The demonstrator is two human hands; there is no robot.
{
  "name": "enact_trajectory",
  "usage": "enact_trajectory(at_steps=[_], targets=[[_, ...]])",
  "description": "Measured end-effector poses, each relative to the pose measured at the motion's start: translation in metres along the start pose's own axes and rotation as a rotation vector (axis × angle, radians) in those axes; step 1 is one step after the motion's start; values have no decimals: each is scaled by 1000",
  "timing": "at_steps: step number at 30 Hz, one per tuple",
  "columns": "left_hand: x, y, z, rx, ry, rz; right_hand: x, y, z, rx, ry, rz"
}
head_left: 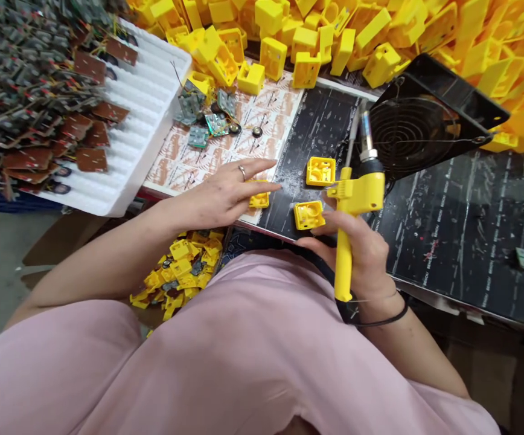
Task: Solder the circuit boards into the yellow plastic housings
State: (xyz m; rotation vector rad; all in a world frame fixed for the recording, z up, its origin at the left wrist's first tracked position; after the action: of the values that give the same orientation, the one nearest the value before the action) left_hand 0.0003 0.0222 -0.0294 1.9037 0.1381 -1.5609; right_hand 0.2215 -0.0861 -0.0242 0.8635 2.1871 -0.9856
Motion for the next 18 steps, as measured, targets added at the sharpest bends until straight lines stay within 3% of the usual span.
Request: enact_trajectory(at_steps=[3,7,13,15,18], targets=[[1,-3,7,-68,96,-31,-7,5,-5,-21,-27,18],[9,-1,9,-165,61,-39,5,7,-17,-221,-144,89],[5,16,-6,-52,11,53,19,8,-20,-246,-94,189],[-12,1,-15,-57,101,51,15,10,-18,-240,-66,173],[-43,-49,-31,-219,267,-135,2,16,-13,-182,25,67]])
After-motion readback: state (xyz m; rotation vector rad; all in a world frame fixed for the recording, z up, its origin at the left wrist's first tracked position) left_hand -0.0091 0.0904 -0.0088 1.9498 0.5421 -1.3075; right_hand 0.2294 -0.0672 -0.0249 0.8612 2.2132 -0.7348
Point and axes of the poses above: each hand's wrist, its own z-axis away from the middle knuckle, its own x-axis out of the palm, y = z × x, the point moved 7 cm from there along -z, towards the middle knuckle, and after that the axes turned 4 degrees about -x, right-handed, at the moved point
